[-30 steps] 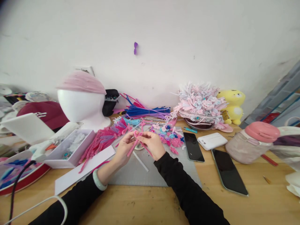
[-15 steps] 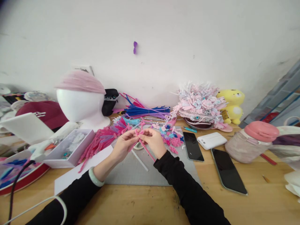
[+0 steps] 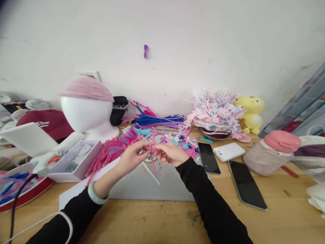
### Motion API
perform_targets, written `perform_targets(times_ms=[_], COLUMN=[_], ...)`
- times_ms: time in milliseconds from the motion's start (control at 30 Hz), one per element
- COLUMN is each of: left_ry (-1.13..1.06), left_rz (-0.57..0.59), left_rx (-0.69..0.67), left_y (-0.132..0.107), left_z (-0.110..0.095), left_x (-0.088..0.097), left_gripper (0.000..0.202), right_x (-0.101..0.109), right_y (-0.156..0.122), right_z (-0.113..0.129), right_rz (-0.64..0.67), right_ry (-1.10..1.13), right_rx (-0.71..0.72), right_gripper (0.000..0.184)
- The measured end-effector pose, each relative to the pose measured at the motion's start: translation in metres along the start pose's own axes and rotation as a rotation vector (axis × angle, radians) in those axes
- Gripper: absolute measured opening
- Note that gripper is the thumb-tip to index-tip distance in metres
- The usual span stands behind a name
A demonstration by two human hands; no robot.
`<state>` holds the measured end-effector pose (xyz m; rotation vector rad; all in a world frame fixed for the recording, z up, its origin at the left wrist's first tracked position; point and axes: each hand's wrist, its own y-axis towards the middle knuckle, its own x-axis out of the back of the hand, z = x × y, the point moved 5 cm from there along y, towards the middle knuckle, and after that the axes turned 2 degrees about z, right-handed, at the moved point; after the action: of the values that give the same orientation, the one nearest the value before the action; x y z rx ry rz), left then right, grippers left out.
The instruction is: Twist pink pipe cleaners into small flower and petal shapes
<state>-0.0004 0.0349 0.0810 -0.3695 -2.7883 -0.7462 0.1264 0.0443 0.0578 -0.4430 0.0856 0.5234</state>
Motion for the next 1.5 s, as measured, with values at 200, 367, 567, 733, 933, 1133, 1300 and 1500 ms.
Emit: perform_targets(times_ms=[200, 367, 567, 733, 933, 1133, 1300, 1500], left_ry=[-0.062, -0.391, -0.854, -0.571, -0.192, -0.416, -0.846, -0.908], left_rz=[0.052, 0.056, 0.068, -0.065, 0.051, 0.061, 0.107, 0.188], left_rx=[0.103, 0.343, 0.458, 0.355, 0.205, 0.353, 0.439, 0.413], left_y=[-0.002, -0.003, -0.003, 0.000, 0.001, -0.001, -0.007, -0.011], left_z=[0.009, 0.023, 0.028, 0.028, 0.020, 0.031, 0.029, 0.028], left_x=[-0.006, -0.011, -0.020, -0.006, -0.003, -0.008, -0.019, -0.027], left_gripper=[0.025, 0.026, 0.021, 0.027, 0.025, 0.026, 0.024, 0.022], right_x=[-0.004, -0.002, -0.011, 0.005, -0.003, -0.002, -0.002, 0.004], right_y=[0.003, 0.000, -0.018, 0.003, 0.009, 0.006, -0.001, 0.009], right_z=[-0.002, 0.011, 0.023, 0.011, -0.002, 0.009, 0.015, -0.002], right_rz=[0.048, -0.084, -0.359, -0.331, -0.079, -0.194, -0.349, -0.136], right_ry=[0.010, -0.425, -1.020, -0.456, -0.105, -0.460, -0.570, -0.132], right_rx=[0.004, 0.336, 1.022, 0.497, 0.130, 0.487, 0.730, 0.425], right_gripper=[0.019, 0.019, 0.020, 0.033, 0.025, 0.019, 0.018, 0.016])
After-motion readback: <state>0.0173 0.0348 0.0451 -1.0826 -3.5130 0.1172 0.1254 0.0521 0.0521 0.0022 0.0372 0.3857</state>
